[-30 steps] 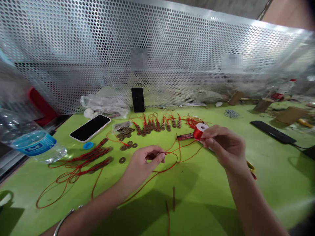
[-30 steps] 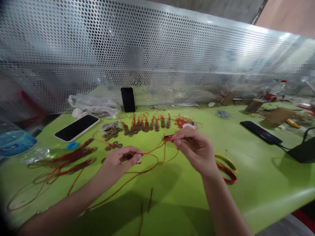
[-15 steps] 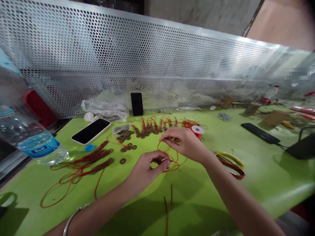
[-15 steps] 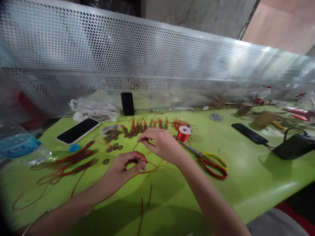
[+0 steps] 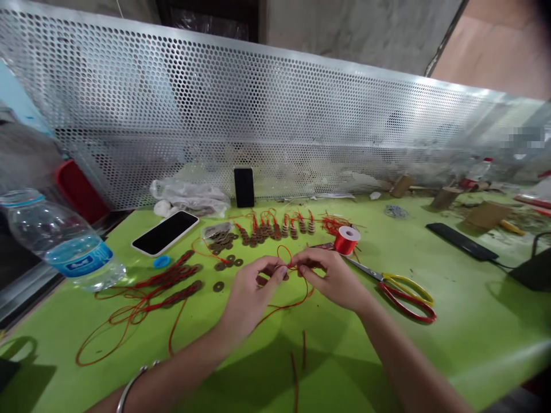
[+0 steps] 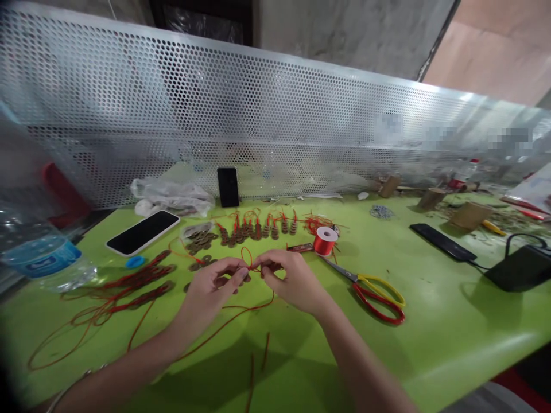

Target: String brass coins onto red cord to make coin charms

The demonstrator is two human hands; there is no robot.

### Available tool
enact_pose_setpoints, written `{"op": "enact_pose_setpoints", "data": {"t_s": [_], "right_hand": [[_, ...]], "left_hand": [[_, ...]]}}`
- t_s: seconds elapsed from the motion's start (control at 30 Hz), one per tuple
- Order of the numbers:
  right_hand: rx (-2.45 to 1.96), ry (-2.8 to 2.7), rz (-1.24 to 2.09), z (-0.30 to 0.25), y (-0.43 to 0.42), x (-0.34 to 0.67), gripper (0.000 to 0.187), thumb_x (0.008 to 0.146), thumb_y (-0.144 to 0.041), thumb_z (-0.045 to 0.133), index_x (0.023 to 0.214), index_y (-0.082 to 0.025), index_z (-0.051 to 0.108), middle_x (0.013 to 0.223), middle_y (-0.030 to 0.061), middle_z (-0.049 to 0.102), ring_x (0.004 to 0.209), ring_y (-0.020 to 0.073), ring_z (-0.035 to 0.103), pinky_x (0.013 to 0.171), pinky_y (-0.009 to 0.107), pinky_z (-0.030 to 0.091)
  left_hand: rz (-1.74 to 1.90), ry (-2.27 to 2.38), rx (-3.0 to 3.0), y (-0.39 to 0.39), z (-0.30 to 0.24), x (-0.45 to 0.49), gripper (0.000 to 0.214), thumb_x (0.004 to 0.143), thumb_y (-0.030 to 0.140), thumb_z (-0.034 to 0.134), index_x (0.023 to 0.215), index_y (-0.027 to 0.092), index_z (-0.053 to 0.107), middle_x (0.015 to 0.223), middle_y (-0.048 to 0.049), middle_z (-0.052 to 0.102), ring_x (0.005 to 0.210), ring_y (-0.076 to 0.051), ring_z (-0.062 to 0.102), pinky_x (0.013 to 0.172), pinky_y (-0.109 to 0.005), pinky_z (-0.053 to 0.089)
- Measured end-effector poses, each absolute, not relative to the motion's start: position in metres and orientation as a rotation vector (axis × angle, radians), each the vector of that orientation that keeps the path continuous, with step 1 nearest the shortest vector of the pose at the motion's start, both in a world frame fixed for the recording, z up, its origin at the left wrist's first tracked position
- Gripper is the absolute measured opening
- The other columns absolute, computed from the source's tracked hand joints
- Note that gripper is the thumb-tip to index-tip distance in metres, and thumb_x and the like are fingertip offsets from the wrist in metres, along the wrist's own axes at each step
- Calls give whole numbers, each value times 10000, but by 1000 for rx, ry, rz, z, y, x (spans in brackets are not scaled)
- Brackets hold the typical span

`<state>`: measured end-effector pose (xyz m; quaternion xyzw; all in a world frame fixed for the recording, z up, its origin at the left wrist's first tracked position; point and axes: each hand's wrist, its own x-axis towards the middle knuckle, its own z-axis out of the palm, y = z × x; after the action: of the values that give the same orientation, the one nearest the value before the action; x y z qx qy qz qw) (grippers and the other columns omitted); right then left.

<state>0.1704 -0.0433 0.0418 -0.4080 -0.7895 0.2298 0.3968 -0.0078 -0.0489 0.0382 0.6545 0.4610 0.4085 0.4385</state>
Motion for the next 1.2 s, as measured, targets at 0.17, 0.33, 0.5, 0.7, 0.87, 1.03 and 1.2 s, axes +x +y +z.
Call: {"op": "enact_pose_setpoints", "data": {"t_s": [0.17, 0.33, 0.5, 0.7, 0.87, 1.03, 1.2], "right_hand": [[-1091, -1971, 593, 41, -46, 166, 195, 807, -88, 459, 854, -158, 636, 679, 7, 618, 592, 107, 542, 552, 198, 420], [-1152, -1844, 623, 38, -49, 156, 89, 810, -224, 558, 785, -156, 610, 625, -3, 586, 502, 90, 464, 440, 184, 331], [-1183, -1853, 562, 33, -48, 155, 104, 815, -218, 573, 733, -159, 600, 578, -20, 558, 474, 78, 394, 453, 193, 306], [-1136, -1919, 551, 31, -46, 161, 90, 830, -226, 574, 774, -165, 611, 643, -3, 594, 537, 93, 476, 505, 194, 352], [-1094, -1912, 691, 31, -46, 162, 66, 843, -226, 560, 826, -179, 603, 685, 2, 650, 578, 104, 553, 530, 188, 398], [-1130, -1928, 668, 34, -48, 162, 71, 838, -237, 566, 879, -182, 584, 689, 3, 662, 577, 111, 569, 541, 200, 416], [-1179, -1926, 516, 40, -49, 168, 115, 848, -226, 531, 907, -184, 620, 745, 17, 660, 543, 95, 531, 493, 191, 392]], "left_hand": [[1042, 1160, 1624, -49, 36, -8, 200, 797, 377, 591, 825, 185, 639, 795, -5, 664, 726, -156, 590, 619, -233, 439], [1025, 1173, 1644, -49, 34, -6, 183, 805, 346, 577, 796, 177, 645, 756, -5, 664, 705, -152, 588, 612, -235, 427], [1035, 1227, 1591, -46, 33, -5, 182, 780, 331, 593, 796, 166, 669, 763, -18, 688, 704, -162, 600, 614, -246, 432], [1033, 1152, 1447, -40, 27, -3, 209, 728, 339, 659, 832, 165, 710, 786, -34, 714, 681, -159, 611, 596, -240, 446], [1072, 1079, 1402, -41, 23, -2, 202, 722, 329, 667, 847, 180, 720, 836, -33, 726, 699, -155, 624, 605, -227, 462], [1051, 1069, 1472, -43, 25, -5, 186, 741, 330, 645, 831, 183, 715, 796, -18, 724, 707, -161, 630, 650, -232, 471], [1054, 1101, 1483, -42, 29, -7, 145, 737, 314, 643, 771, 184, 697, 745, -7, 710, 703, -164, 635, 647, -230, 473]]}}
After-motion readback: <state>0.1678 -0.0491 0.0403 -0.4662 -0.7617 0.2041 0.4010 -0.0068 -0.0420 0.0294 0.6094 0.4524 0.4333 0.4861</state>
